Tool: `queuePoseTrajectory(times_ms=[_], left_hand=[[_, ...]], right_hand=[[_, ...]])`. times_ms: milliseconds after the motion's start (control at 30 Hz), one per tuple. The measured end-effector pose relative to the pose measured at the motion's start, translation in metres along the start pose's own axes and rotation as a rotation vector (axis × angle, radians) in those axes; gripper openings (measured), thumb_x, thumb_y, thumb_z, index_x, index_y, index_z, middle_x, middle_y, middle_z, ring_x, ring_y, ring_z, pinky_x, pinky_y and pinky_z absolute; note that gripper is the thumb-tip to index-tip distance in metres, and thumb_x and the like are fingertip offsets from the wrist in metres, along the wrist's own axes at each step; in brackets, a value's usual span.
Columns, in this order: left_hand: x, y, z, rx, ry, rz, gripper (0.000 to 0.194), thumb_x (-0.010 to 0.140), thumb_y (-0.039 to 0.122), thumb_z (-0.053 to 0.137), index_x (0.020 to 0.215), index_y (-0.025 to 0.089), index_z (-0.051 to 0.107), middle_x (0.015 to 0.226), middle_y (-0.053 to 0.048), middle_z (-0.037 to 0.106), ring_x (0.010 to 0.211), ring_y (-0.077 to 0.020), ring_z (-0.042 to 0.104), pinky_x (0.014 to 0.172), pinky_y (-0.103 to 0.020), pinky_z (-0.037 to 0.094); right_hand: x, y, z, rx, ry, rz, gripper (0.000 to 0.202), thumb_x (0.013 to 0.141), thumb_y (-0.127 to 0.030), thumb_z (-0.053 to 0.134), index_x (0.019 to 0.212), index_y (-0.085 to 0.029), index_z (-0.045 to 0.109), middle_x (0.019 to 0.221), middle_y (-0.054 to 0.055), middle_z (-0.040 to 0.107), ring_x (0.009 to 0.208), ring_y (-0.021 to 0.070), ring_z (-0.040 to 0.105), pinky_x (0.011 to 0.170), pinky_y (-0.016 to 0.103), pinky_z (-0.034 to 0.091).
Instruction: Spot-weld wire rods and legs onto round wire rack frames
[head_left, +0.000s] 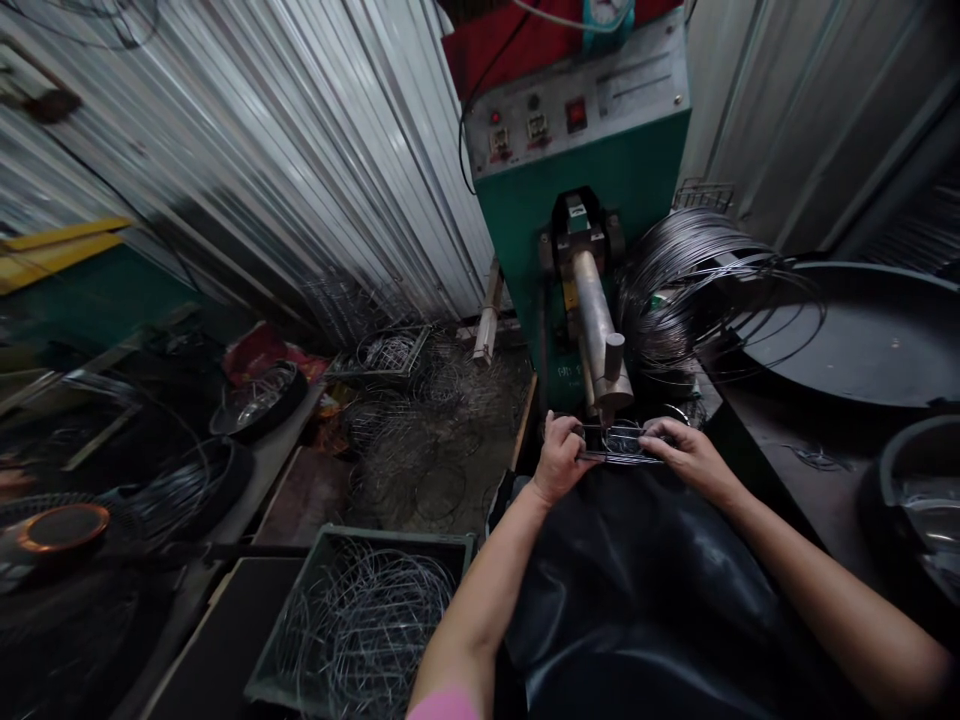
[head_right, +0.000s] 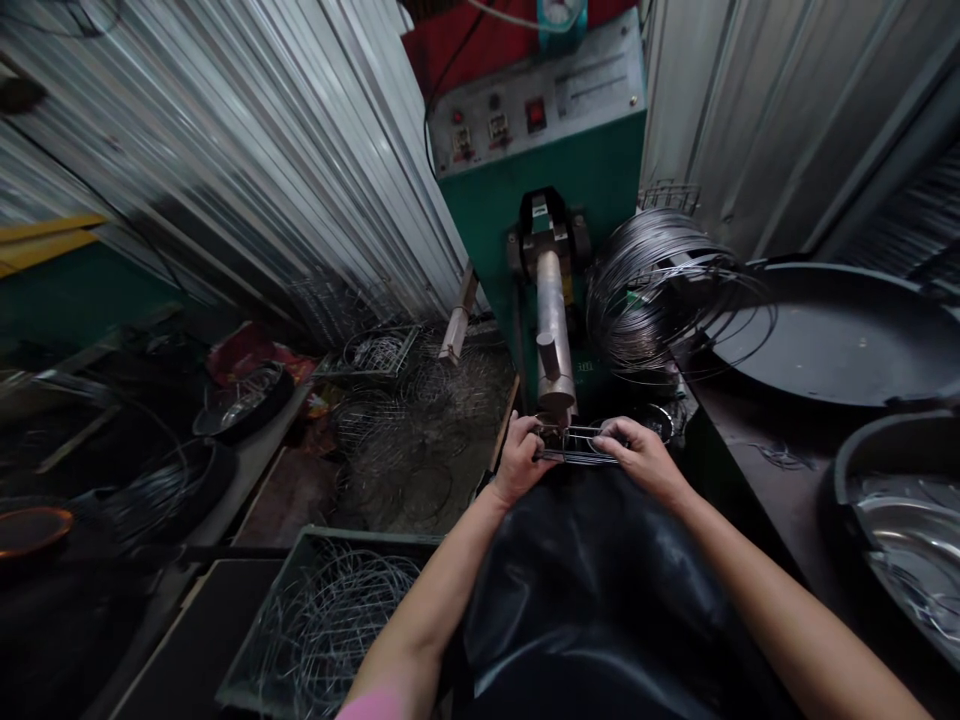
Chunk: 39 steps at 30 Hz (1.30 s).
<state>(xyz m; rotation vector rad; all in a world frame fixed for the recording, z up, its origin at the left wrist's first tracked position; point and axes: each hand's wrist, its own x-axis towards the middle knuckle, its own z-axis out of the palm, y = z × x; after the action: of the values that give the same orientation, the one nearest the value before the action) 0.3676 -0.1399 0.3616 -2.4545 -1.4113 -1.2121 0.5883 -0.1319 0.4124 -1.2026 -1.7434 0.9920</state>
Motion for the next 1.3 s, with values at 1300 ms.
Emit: queuePoseTrajectory(times_ms=[1300], left_hand=[[0.013, -0.005, -0.007, -0.101, -0.082, -0.023, 0.03, 0.067, 0.039, 0.069, 0.067, 0.018, 0.048, 0.101, -0.01, 0.058, 0.1, -0.0198, 0.054, 0.102, -0.049, 0.031]], right_hand=[[0.006, 0.004, 0.0, 0.227, -0.076, 0.201, 0.038, 0.066, -0.054, 0.067, 0.067, -0.018, 0.056, 0.065, -0.001, 0.054, 0.061, 0.0133, 0.049, 0.059, 0.025, 0.04]])
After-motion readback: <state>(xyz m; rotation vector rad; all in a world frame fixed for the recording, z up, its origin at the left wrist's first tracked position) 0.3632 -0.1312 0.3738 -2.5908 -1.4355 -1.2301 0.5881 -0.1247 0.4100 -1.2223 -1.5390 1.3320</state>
